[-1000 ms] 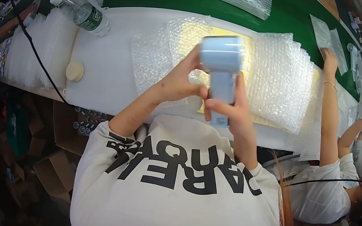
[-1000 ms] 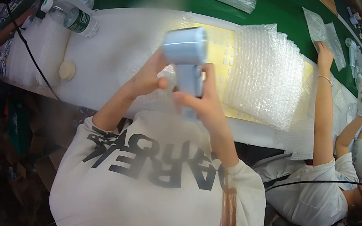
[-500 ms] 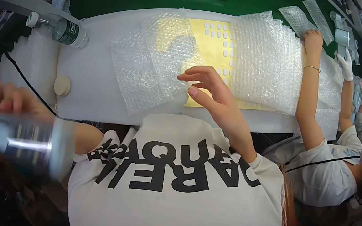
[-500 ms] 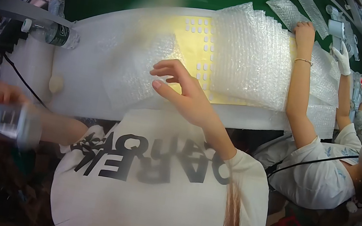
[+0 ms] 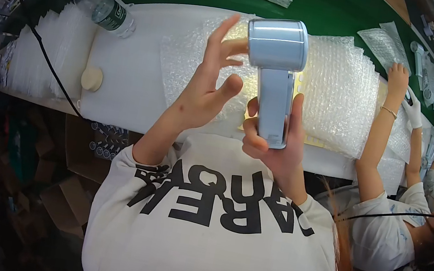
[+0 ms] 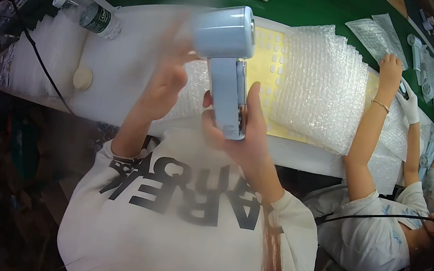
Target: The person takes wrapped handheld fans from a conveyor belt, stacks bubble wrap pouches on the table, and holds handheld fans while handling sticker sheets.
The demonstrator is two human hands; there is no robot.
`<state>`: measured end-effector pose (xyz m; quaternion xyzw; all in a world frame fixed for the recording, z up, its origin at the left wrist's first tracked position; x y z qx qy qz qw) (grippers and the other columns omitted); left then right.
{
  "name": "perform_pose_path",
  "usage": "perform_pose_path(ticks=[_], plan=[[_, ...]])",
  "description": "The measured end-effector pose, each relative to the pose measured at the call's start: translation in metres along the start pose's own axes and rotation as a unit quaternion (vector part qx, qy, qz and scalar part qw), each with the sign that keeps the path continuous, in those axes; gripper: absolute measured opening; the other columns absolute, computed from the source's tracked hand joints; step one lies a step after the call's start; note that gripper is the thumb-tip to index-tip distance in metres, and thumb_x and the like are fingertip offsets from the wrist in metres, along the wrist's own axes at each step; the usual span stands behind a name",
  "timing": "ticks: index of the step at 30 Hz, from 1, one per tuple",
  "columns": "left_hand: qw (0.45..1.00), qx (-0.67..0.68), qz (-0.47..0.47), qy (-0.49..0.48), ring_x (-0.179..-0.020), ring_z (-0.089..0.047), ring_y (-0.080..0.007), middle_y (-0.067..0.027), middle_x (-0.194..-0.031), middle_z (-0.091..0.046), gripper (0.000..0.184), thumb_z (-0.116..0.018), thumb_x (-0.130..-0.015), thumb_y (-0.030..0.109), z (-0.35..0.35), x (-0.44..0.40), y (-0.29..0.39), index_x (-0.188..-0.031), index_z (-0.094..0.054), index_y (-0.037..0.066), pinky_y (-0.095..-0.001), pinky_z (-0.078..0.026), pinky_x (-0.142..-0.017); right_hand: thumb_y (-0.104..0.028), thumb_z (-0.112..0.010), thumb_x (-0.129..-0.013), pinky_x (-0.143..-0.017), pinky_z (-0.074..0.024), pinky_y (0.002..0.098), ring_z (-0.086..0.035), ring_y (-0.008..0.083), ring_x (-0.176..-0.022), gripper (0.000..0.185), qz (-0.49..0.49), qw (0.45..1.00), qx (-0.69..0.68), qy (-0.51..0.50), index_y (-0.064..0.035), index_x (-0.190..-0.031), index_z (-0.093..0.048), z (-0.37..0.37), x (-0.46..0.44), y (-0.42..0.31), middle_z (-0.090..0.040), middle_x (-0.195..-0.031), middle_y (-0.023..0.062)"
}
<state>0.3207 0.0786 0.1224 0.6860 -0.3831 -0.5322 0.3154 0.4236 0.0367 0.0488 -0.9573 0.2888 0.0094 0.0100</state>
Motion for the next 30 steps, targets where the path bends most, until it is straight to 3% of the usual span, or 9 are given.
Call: perform_pose_path(ticks=[2,3,4,7,13,17,23,27,30], plan=[[0.946,-0.15,0.262,-0.119,-0.092,-0.051,-0.0197,-0.0079,-0.108,-0.053,0.057,-0.07,-0.073,0.02,0.002,0.029,-0.052,-0.124,-0.048,0.01,-0.0302,-0.043,-0.079,-0.056,-0.025,-0.091,-0.04,-0.0363,0.0237,-0.048,0.0169,-0.044,0.063,0.055,0.996,0.012,0.073,-0.002,-0.119,-0.041,0.007,0.001,-0.014,-0.055,-0.083,0.0165],[0.946,-0.151,0.261,-0.121,-0.092,-0.051,-0.0197,-0.0079,-0.108,-0.053,0.057,-0.07,-0.073,0.02,0.006,0.034,-0.06,-0.124,-0.048,0.01,-0.0302,-0.043,-0.079,-0.057,-0.025,-0.091,-0.038,-0.0351,0.023,-0.046,0.0162,-0.042,0.064,0.074,0.992,0.017,0.096,-0.0019,-0.119,-0.04,0.009,0.0,-0.019,-0.055,-0.081,0.0164],[0.927,-0.243,0.224,-0.177,-0.09,-0.051,-0.0191,-0.007,-0.104,-0.053,0.05,-0.069,-0.074,0.019,0.003,0.04,-0.066,-0.119,-0.051,0.01,-0.0296,-0.043,-0.078,-0.057,-0.025,-0.09,-0.037,-0.0345,0.0226,-0.046,0.016,-0.042,0.064,0.122,0.975,0.116,0.144,-0.0015,-0.119,-0.04,0.014,0.002,-0.028,-0.055,-0.08,0.016],[0.8,-0.494,0.103,-0.325,-0.082,-0.051,-0.0174,-0.0042,-0.094,-0.053,0.029,-0.066,-0.076,0.017,-0.007,0.067,-0.086,-0.103,-0.061,0.009,-0.0279,-0.043,-0.072,-0.056,-0.025,-0.09,-0.036,-0.0329,0.0217,-0.045,0.0155,-0.041,0.065,0.228,0.872,0.351,0.253,-0.0006,-0.12,-0.039,0.014,0.012,-0.05,-0.055,-0.077,0.0151],[0.828,-0.495,0.08,-0.25,-0.075,-0.048,-0.0161,-0.002,-0.083,-0.05,0.015,-0.065,-0.075,0.015,-0.002,0.065,-0.092,-0.088,-0.064,0.008,-0.0266,-0.043,-0.067,-0.051,-0.025,-0.091,-0.043,-0.0339,0.023,-0.049,0.0157,-0.052,0.058,0.217,0.728,0.607,0.234,-0.0025,-0.12,-0.04,-0.011,0.015,-0.058,-0.054,-0.081,0.0103],[0.838,-0.478,0.111,-0.239,-0.075,-0.049,-0.0145,-0.0011,-0.082,-0.051,0.009,-0.064,-0.075,0.013,0.003,0.065,-0.093,-0.083,-0.064,0.008,-0.0246,-0.042,-0.065,-0.044,-0.029,-0.091,-0.038,-0.0364,0.0234,-0.049,0.0167,-0.045,0.052,0.189,0.924,0.296,0.15,-0.0017,-0.119,-0.042,0.001,0.005,-0.054,-0.056,-0.079,0.0123],[0.84,-0.48,0.113,-0.228,-0.075,-0.049,-0.0139,-0.001,-0.079,-0.051,0.009,-0.065,-0.075,0.013,0.005,0.064,-0.098,-0.083,-0.064,0.008,-0.023,-0.042,-0.065,-0.038,-0.033,-0.09,-0.039,-0.0372,0.0228,-0.049,0.0165,-0.046,0.047,0.198,0.904,0.307,0.224,-0.0032,-0.12,-0.04,0.014,0.013,-0.06,-0.055,-0.078,0.0122],[0.869,-0.387,0.217,-0.219,-0.071,-0.05,-0.0129,-0.0021,-0.076,-0.054,0.007,-0.063,-0.077,0.012,0.007,0.062,-0.104,-0.082,-0.063,0.007,-0.0222,-0.042,-0.064,-0.035,-0.041,-0.087,-0.041,-0.0361,0.0232,-0.049,0.0172,-0.048,0.048,0.175,0.958,0.199,0.111,-0.0054,-0.124,-0.033,0.006,0.011,-0.055,-0.055,-0.08,0.0136],[0.887,-0.312,0.288,-0.181,-0.069,-0.051,-0.0122,-0.0026,-0.076,-0.055,0.007,-0.062,-0.078,0.012,0.011,0.062,-0.108,-0.082,-0.062,0.006,-0.0225,-0.042,-0.063,-0.035,-0.046,-0.084,-0.046,-0.0378,0.0243,-0.051,0.0184,-0.053,0.053,0.194,0.918,0.294,0.181,-0.0072,-0.125,-0.029,0.013,0.016,-0.058,-0.055,-0.083,0.0157]])
Point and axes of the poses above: each hand's wrist, its own x-axis away from the middle knuckle, its own z-axis out of the back of the hand, y = z × x, the point moved 9 cm from there along -x, towards the middle knuckle
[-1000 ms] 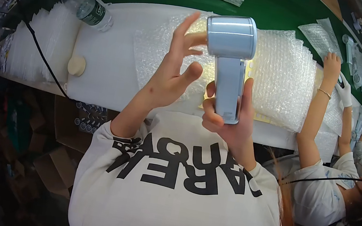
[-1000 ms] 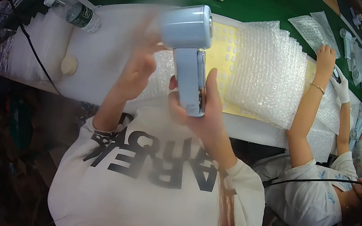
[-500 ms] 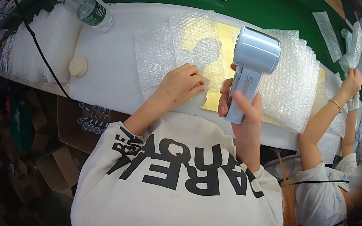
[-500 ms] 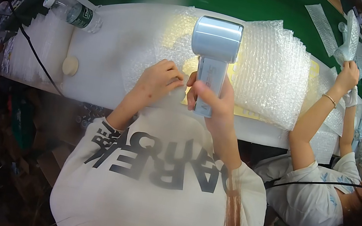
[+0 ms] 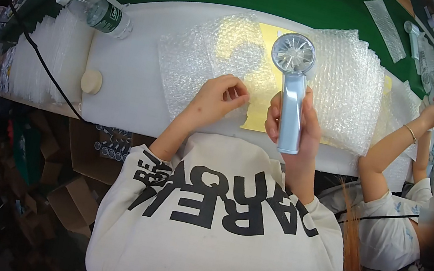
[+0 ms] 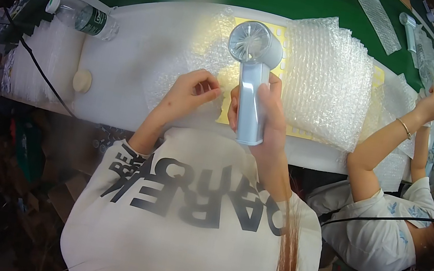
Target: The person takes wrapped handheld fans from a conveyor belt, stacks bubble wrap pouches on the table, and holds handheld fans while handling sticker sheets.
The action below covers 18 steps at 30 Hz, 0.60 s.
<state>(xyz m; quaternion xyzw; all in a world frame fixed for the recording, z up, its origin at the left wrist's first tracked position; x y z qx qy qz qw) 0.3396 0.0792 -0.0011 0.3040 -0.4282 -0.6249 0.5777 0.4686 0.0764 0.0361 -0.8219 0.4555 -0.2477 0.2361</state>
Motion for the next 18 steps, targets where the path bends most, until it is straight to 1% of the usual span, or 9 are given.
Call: perform_pose_path(ticks=[2,3,7,8,12,13,17,18], plan=[[0.994,0.098,0.053,-0.003,-0.067,-0.051,-0.0116,-0.003,-0.076,-0.057,0.007,-0.061,-0.079,0.011,-0.002,0.0,-0.008,-0.082,-0.061,0.005,-0.0228,-0.042,-0.062,-0.034,-0.051,-0.08,-0.05,-0.0395,0.0253,-0.053,0.0197,-0.058,0.059,0.022,0.992,0.112,0.056,-0.009,-0.127,-0.025,0.008,0.002,-0.003,-0.055,-0.087,0.0179],[0.993,0.1,0.057,-0.003,-0.067,-0.051,-0.0116,-0.003,-0.076,-0.057,0.007,-0.061,-0.079,0.011,-0.003,-0.001,-0.01,-0.082,-0.061,0.005,-0.0228,-0.042,-0.062,-0.034,-0.051,-0.08,-0.05,-0.0395,0.0253,-0.053,0.0197,-0.058,0.059,0.018,0.992,0.112,0.058,-0.009,-0.127,-0.025,0.008,0.003,-0.002,-0.055,-0.087,0.0179],[0.976,0.203,0.073,0.013,-0.065,-0.052,-0.0112,-0.0044,-0.076,-0.059,0.008,-0.057,-0.082,0.011,-0.007,-0.007,-0.024,-0.084,-0.06,0.004,-0.022,-0.043,-0.062,-0.021,-0.061,-0.07,-0.065,-0.0424,0.0295,-0.056,0.0231,-0.073,0.072,0.052,0.973,0.218,0.053,-0.0116,-0.128,-0.02,0.008,0.008,-0.009,-0.054,-0.094,0.0228],[0.976,0.204,0.073,0.012,-0.065,-0.052,-0.0112,-0.0044,-0.076,-0.059,0.008,-0.057,-0.082,0.011,-0.007,-0.007,-0.023,-0.084,-0.06,0.004,-0.022,-0.043,-0.062,-0.021,-0.061,-0.07,-0.065,-0.0424,0.0295,-0.056,0.0231,-0.073,0.072,0.052,0.973,0.218,0.054,-0.0116,-0.128,-0.02,0.01,0.01,-0.01,-0.054,-0.094,0.0228],[0.919,0.353,0.167,0.056,-0.066,-0.053,-0.0111,-0.005,-0.077,-0.059,0.009,-0.054,-0.084,0.01,0.0,-0.005,-0.032,-0.087,-0.059,0.003,-0.0203,-0.045,-0.062,-0.009,-0.064,-0.063,-0.078,-0.04,0.0326,-0.056,0.025,-0.086,0.08,0.045,0.911,0.411,0.017,-0.0113,-0.129,-0.021,0.014,0.02,-0.004,-0.054,-0.098,0.0226],[0.918,0.354,0.168,0.058,-0.066,-0.053,-0.0111,-0.005,-0.077,-0.059,0.009,-0.054,-0.084,0.01,0.001,-0.005,-0.034,-0.087,-0.059,0.003,-0.0203,-0.045,-0.062,-0.009,-0.064,-0.063,-0.078,-0.04,0.0326,-0.056,0.025,-0.086,0.08,0.043,0.91,0.411,0.016,-0.0113,-0.129,-0.021,0.014,0.022,-0.003,-0.054,-0.098,0.0226],[0.902,0.39,0.17,0.075,-0.067,-0.054,-0.0109,-0.0062,-0.077,-0.059,0.01,-0.051,-0.086,0.009,0.001,-0.008,-0.045,-0.09,-0.058,0.003,-0.0194,-0.047,-0.061,-0.003,-0.064,-0.061,-0.083,-0.0381,0.0333,-0.056,0.0259,-0.09,0.081,0.088,0.861,0.496,0.069,-0.0111,-0.13,-0.023,0.02,0.031,-0.013,-0.057,-0.098,0.0201],[0.901,0.392,0.169,0.075,-0.067,-0.054,-0.0109,-0.0062,-0.077,-0.059,0.01,-0.051,-0.086,0.009,0.001,-0.008,-0.045,-0.09,-0.058,0.003,-0.0194,-0.047,-0.061,-0.003,-0.064,-0.061,-0.083,-0.0381,0.0333,-0.056,0.0259,-0.09,0.081,0.088,0.861,0.497,0.068,-0.0111,-0.13,-0.023,0.02,0.033,-0.014,-0.057,-0.098,0.0201]])
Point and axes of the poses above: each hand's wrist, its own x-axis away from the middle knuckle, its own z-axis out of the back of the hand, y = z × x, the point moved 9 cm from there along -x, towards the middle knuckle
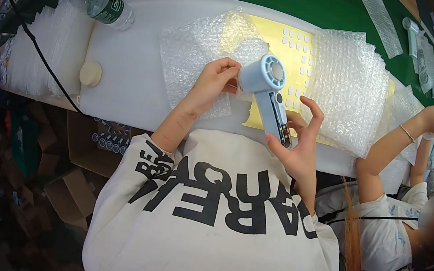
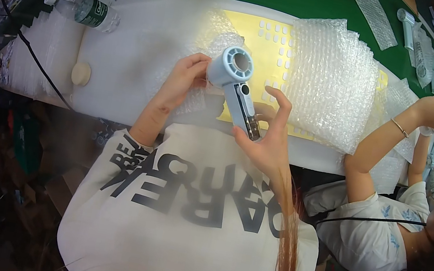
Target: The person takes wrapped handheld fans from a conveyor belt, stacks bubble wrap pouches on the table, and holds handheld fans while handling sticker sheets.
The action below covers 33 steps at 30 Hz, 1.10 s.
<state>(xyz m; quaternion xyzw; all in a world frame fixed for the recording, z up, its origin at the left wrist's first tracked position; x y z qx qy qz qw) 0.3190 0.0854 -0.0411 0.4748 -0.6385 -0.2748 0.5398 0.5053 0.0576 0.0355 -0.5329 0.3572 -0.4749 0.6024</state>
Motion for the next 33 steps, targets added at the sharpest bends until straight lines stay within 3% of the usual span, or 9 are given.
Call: perform_pose_path(ticks=[5,10,15,20,25,30,33], plan=[[1.0,-0.006,-0.002,0.011,-0.066,-0.054,-0.0108,-0.006,-0.075,-0.059,0.01,-0.052,-0.085,0.009,0.001,0.0,0.003,-0.09,-0.057,0.002,-0.0199,-0.047,-0.06,-0.003,-0.067,-0.062,-0.083,-0.0402,0.0316,-0.057,0.0239,-0.09,0.078,-0.032,0.998,0.045,0.025,-0.0106,-0.129,-0.027,0.016,0.003,0.0,-0.061,-0.099,0.0166],[0.996,-0.08,-0.024,0.03,-0.069,-0.054,-0.0115,-0.0071,-0.083,-0.057,0.01,-0.055,-0.084,0.01,-0.002,0.004,0.009,-0.089,-0.056,0.001,-0.0206,-0.047,-0.059,0.001,-0.067,-0.063,-0.081,-0.0423,0.0293,-0.058,0.0209,-0.086,0.075,0.03,0.995,0.057,0.083,-0.01,-0.127,-0.03,0.029,0.002,-0.013,-0.062,-0.099,0.015],[0.975,-0.158,-0.145,0.066,-0.074,-0.054,-0.0129,-0.0078,-0.097,-0.053,0.01,-0.059,-0.082,0.01,-0.005,0.006,0.032,-0.087,-0.057,0.002,-0.0224,-0.047,-0.059,0.004,-0.068,-0.062,-0.08,-0.0435,0.0276,-0.058,0.0186,-0.084,0.072,0.071,0.99,0.076,0.095,-0.0099,-0.125,-0.034,0.029,0.002,-0.016,-0.063,-0.1,0.0141],[0.897,-0.329,-0.285,0.073,-0.086,-0.052,-0.0177,-0.0084,-0.107,-0.047,0.007,-0.06,-0.079,0.007,-0.029,0.029,0.072,-0.083,-0.057,0.003,-0.026,-0.046,-0.067,0.003,-0.068,-0.063,-0.08,-0.0438,0.0288,-0.059,0.0185,-0.082,0.068,0.053,0.988,0.118,0.084,-0.0095,-0.123,-0.038,0.02,-0.001,-0.016,-0.063,-0.1,0.0145],[0.846,-0.374,-0.375,0.06,-0.1,-0.047,-0.0238,-0.0089,-0.112,-0.046,0.006,-0.061,-0.076,0.006,-0.051,0.045,0.084,-0.08,-0.057,0.006,-0.0317,-0.042,-0.081,0.003,-0.067,-0.066,-0.073,-0.046,0.0269,-0.06,0.0186,-0.077,0.064,0.029,0.984,0.168,0.041,-0.0083,-0.123,-0.039,0.003,-0.004,-0.017,-0.063,-0.096,0.0155],[0.749,-0.459,-0.472,0.073,-0.115,-0.037,-0.0278,-0.0094,-0.116,-0.044,0.007,-0.062,-0.074,0.006,-0.07,0.064,0.091,-0.079,-0.057,0.007,-0.0377,-0.032,-0.093,-0.001,-0.061,-0.075,-0.065,-0.0495,0.026,-0.06,0.0215,-0.074,0.056,-0.053,0.995,0.071,0.039,-0.0085,-0.126,-0.036,-0.004,-0.007,-0.001,-0.059,-0.104,0.0197],[0.728,-0.481,-0.472,0.125,-0.119,-0.033,-0.029,-0.0093,-0.119,-0.043,0.008,-0.063,-0.073,0.006,-0.067,0.073,0.101,-0.08,-0.058,0.008,-0.0408,-0.027,-0.097,-0.006,-0.054,-0.083,-0.066,-0.0525,0.026,-0.06,0.0252,-0.075,0.046,-0.181,0.941,-0.273,0.081,-0.0095,-0.126,-0.036,-0.01,-0.009,0.024,-0.051,-0.114,0.0239]])
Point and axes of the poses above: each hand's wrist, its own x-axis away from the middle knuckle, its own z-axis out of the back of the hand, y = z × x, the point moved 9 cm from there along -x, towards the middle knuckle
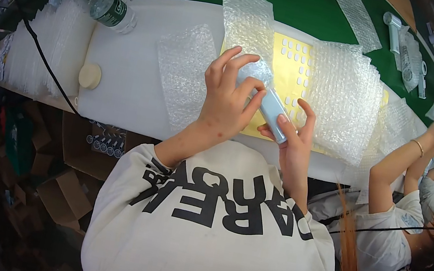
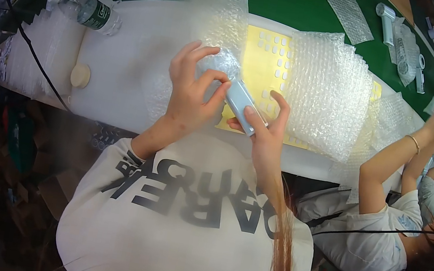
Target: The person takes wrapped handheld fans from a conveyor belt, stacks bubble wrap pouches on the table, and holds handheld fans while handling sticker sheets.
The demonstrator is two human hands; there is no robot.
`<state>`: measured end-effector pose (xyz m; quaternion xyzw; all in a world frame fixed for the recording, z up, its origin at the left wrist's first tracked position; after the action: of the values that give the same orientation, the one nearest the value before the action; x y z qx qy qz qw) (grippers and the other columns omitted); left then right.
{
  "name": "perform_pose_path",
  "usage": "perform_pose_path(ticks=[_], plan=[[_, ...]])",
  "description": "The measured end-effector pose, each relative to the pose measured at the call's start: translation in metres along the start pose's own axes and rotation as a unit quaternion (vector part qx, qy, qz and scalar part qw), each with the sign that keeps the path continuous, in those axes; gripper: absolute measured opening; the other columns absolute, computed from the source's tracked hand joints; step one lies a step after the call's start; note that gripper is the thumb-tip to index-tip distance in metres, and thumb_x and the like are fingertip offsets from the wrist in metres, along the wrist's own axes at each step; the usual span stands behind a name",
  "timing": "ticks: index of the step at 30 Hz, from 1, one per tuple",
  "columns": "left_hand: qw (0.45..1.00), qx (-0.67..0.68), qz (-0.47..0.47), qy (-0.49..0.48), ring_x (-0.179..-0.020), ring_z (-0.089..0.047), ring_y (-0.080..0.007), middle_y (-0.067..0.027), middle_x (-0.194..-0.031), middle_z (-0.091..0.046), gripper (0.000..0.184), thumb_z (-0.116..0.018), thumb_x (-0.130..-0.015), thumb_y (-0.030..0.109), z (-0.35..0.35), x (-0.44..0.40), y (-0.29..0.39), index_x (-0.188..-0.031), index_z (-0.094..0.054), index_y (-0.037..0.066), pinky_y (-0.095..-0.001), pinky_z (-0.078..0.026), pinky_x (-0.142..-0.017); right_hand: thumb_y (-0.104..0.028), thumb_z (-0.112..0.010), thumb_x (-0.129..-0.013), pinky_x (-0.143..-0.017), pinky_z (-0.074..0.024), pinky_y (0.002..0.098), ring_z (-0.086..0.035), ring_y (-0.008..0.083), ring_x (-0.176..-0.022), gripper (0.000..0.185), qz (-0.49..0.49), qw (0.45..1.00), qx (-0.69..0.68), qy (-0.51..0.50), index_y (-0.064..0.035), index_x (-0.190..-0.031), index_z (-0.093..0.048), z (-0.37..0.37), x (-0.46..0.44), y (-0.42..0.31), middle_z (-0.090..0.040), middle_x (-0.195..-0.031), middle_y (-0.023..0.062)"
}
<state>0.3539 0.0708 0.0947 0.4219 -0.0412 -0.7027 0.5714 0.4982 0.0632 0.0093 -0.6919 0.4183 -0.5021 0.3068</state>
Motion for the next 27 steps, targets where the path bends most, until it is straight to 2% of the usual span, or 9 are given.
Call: perform_pose_path(ticks=[7,10,14,15,17,19,21,24,27], plan=[[0.997,0.033,0.016,0.067,-0.118,-0.031,-0.0299,-0.0101,-0.119,-0.043,0.009,-0.063,-0.073,0.009,0.039,-0.012,0.009,-0.081,-0.058,0.009,-0.0414,-0.024,-0.098,-0.023,-0.043,-0.093,-0.066,-0.0558,0.026,-0.061,0.028,-0.076,0.054,-0.103,0.944,-0.299,-0.093,-0.0138,-0.14,-0.018,-0.041,0.006,-0.004,-0.04,-0.125,0.0277],[0.996,0.063,0.008,0.055,-0.118,-0.032,-0.0298,-0.0101,-0.12,-0.042,0.01,-0.064,-0.073,0.01,0.06,-0.022,0.018,-0.081,-0.058,0.009,-0.0412,-0.024,-0.098,-0.02,-0.052,-0.086,-0.084,-0.0448,0.034,-0.05,0.0282,-0.104,0.068,-0.088,0.88,-0.418,-0.209,-0.0124,-0.142,-0.013,-0.046,-0.001,-0.015,-0.034,-0.133,0.0231],[0.985,0.162,-0.004,0.059,-0.115,-0.033,-0.0288,-0.0102,-0.12,-0.042,0.01,-0.064,-0.075,0.012,0.073,-0.028,0.026,-0.082,-0.058,0.008,-0.0403,-0.026,-0.097,-0.021,-0.057,-0.082,-0.087,-0.0418,0.0314,-0.044,0.0239,-0.116,0.077,0.106,0.97,0.206,-0.076,-0.0136,-0.143,-0.011,-0.028,-0.011,-0.047,-0.032,-0.136,0.0201],[0.97,0.238,0.033,0.04,-0.113,-0.034,-0.0276,-0.0102,-0.119,-0.042,0.008,-0.063,-0.077,0.013,0.068,-0.033,0.02,-0.082,-0.058,0.008,-0.0395,-0.027,-0.096,-0.04,-0.052,-0.082,-0.063,-0.0427,0.0242,-0.047,0.0184,-0.078,0.08,0.169,0.95,0.248,-0.082,-0.0143,-0.143,-0.007,-0.029,-0.011,-0.056,-0.042,-0.125,0.0237],[0.93,0.359,0.075,-0.024,-0.11,-0.036,-0.0251,-0.01,-0.117,-0.042,0.009,-0.062,-0.08,0.015,0.054,-0.046,0.012,-0.082,-0.059,0.007,-0.0374,-0.028,-0.095,-0.059,-0.047,-0.082,-0.036,-0.0368,0.0163,-0.042,0.0106,-0.034,0.089,0.209,0.956,0.082,-0.19,-0.0145,-0.143,-0.001,-0.041,-0.005,-0.07,-0.057,-0.104,0.024],[0.915,0.395,0.067,-0.05,-0.109,-0.037,-0.0238,-0.0099,-0.116,-0.043,0.01,-0.062,-0.082,0.017,0.057,-0.063,0.013,-0.082,-0.059,0.007,-0.0361,-0.029,-0.094,-0.056,-0.044,-0.085,-0.035,-0.028,0.0158,-0.035,0.0081,-0.033,0.077,0.144,0.913,-0.235,-0.302,-0.0131,-0.141,-0.014,-0.046,-0.005,-0.075,-0.062,-0.081,0.0151],[0.751,0.568,0.265,-0.208,-0.106,-0.04,-0.0224,-0.0087,-0.114,-0.043,0.012,-0.062,-0.083,0.018,0.022,-0.059,0.012,-0.082,-0.059,0.006,-0.0349,-0.031,-0.093,-0.052,-0.041,-0.09,-0.036,-0.0248,0.0165,-0.034,0.0071,-0.033,0.063,0.017,0.824,-0.463,-0.328,-0.0121,-0.137,-0.032,-0.043,-0.011,-0.072,-0.063,-0.063,0.0091],[0.77,0.572,0.214,-0.187,-0.105,-0.04,-0.0218,-0.0075,-0.114,-0.044,0.012,-0.063,-0.083,0.018,0.039,-0.082,0.011,-0.082,-0.06,0.006,-0.0346,-0.032,-0.092,-0.046,-0.038,-0.091,-0.038,-0.0291,0.0189,-0.04,0.0095,-0.038,0.05,-0.015,0.73,-0.542,-0.416,-0.0092,-0.124,-0.048,-0.033,-0.03,-0.054,-0.06,-0.064,0.0084],[0.832,0.514,0.084,-0.191,-0.105,-0.041,-0.0213,-0.0051,-0.111,-0.045,0.007,-0.063,-0.082,0.014,0.055,-0.099,0.026,-0.08,-0.06,0.008,-0.035,-0.032,-0.092,-0.04,-0.04,-0.09,-0.046,-0.0322,0.021,-0.042,0.0112,-0.048,0.044,-0.068,0.805,-0.455,-0.373,-0.0097,-0.12,-0.048,-0.036,-0.04,-0.012,-0.059,-0.072,0.0083]])
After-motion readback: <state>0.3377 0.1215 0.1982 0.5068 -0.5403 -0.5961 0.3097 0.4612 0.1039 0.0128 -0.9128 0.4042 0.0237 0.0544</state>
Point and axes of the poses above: each hand's wrist, its own x-axis away from the middle knuckle, its own z-axis out of the back of the hand, y = z × x, the point moved 9 cm from there along -x, towards the middle knuckle
